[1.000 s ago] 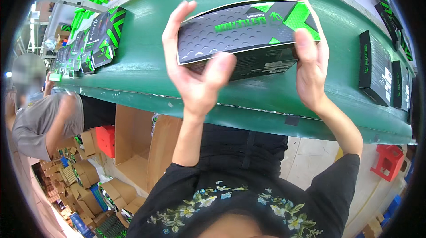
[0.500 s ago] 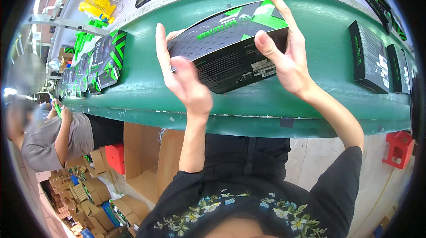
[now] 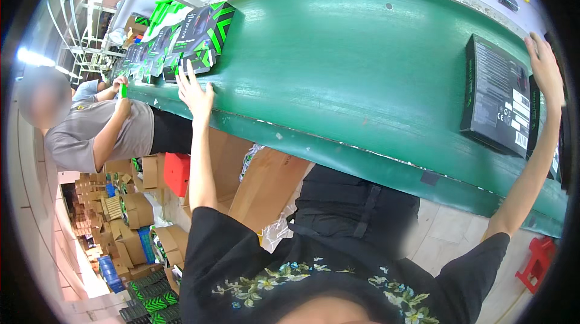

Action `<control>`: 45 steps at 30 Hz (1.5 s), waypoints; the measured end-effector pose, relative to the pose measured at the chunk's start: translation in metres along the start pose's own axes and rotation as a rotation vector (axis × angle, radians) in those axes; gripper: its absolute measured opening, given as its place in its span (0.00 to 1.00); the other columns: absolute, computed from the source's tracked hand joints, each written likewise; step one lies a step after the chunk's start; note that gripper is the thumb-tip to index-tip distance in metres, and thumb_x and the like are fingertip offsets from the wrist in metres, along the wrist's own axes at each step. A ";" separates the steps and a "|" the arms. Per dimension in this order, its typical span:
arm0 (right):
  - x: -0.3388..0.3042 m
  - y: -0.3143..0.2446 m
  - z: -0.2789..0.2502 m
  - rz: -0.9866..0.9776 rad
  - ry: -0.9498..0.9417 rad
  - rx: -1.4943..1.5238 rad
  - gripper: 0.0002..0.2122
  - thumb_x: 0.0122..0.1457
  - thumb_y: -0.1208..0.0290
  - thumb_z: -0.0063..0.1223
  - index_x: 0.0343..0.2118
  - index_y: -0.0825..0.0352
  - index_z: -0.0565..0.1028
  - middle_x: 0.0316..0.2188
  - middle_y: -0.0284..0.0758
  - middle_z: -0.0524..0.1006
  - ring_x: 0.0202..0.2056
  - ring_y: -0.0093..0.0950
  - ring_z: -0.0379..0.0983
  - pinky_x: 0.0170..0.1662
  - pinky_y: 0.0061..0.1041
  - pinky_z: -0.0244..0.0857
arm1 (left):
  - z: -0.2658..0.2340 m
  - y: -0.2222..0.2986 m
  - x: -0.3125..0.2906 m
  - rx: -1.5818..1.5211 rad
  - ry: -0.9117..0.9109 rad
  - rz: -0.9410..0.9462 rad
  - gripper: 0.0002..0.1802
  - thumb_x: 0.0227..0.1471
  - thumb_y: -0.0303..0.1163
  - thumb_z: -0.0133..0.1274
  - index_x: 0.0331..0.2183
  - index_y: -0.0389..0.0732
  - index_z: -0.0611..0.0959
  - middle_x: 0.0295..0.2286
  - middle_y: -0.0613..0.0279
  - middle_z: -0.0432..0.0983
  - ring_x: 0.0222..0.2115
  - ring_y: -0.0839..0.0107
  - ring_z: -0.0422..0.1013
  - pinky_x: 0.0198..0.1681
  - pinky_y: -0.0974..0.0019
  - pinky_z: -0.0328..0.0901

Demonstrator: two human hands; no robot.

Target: Assembling and sealing retail boxes for computer gaming mice at an industrial conveyor belt.

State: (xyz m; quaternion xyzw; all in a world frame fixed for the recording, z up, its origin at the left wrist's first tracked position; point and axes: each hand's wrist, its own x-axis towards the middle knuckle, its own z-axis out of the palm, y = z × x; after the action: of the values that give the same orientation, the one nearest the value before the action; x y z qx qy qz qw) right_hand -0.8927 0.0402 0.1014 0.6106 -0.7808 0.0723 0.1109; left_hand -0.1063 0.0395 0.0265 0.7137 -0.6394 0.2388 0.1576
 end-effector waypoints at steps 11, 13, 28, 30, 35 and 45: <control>-0.098 -0.207 -0.073 -0.742 0.211 0.605 0.05 0.59 0.73 0.46 0.32 0.69 0.68 0.29 0.41 0.69 0.32 0.42 0.68 0.38 0.36 0.62 | 0.012 0.055 0.041 -0.073 0.055 0.469 0.19 0.56 0.28 0.51 0.50 0.45 0.78 0.49 0.53 0.74 0.54 0.58 0.67 0.56 0.55 0.56; -0.106 -0.213 -0.076 -0.757 0.169 0.606 0.04 0.59 0.73 0.46 0.32 0.68 0.69 0.29 0.41 0.69 0.32 0.42 0.68 0.38 0.36 0.62 | -0.010 0.085 0.032 -0.142 0.035 0.517 0.16 0.56 0.29 0.51 0.47 0.45 0.80 0.46 0.52 0.76 0.49 0.57 0.70 0.54 0.56 0.59; -0.136 -0.266 -0.011 -1.014 0.043 0.625 0.17 0.49 0.78 0.55 0.44 0.69 0.70 0.53 0.48 0.66 0.53 0.44 0.66 0.55 0.37 0.61 | -0.130 0.196 -0.082 -0.694 -0.108 0.509 0.43 0.33 0.37 0.72 0.54 0.46 0.76 0.58 0.46 0.59 0.57 0.49 0.58 0.58 0.52 0.56; -0.138 -0.269 -0.004 -1.045 -0.043 0.606 0.13 0.51 0.79 0.53 0.41 0.69 0.71 0.54 0.48 0.66 0.53 0.45 0.67 0.55 0.37 0.62 | -0.128 0.176 -0.093 -0.707 -0.025 0.410 0.45 0.32 0.39 0.73 0.55 0.45 0.73 0.58 0.46 0.59 0.57 0.48 0.58 0.59 0.51 0.55; -0.136 -0.265 -0.005 -1.047 -0.029 0.634 0.07 0.52 0.78 0.53 0.35 0.69 0.72 0.54 0.44 0.66 0.46 0.42 0.69 0.51 0.35 0.64 | -0.115 0.149 -0.114 -0.526 -0.073 0.397 0.29 0.34 0.37 0.72 0.40 0.45 0.78 0.55 0.51 0.64 0.56 0.53 0.61 0.54 0.54 0.56; -0.136 -0.261 -0.003 -0.977 -0.184 0.692 0.05 0.52 0.79 0.56 0.30 0.70 0.72 0.54 0.39 0.64 0.37 0.38 0.69 0.45 0.35 0.64 | -0.109 0.155 -0.103 -0.576 -0.140 0.496 0.11 0.39 0.27 0.65 0.30 0.43 0.83 0.50 0.54 0.71 0.49 0.56 0.68 0.50 0.56 0.61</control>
State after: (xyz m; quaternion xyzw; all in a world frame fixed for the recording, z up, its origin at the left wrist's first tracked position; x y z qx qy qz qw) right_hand -0.6077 0.1050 0.0632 0.9027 -0.3478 0.2099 -0.1417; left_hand -0.2814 0.1631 0.0492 0.4784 -0.8427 0.0312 0.2450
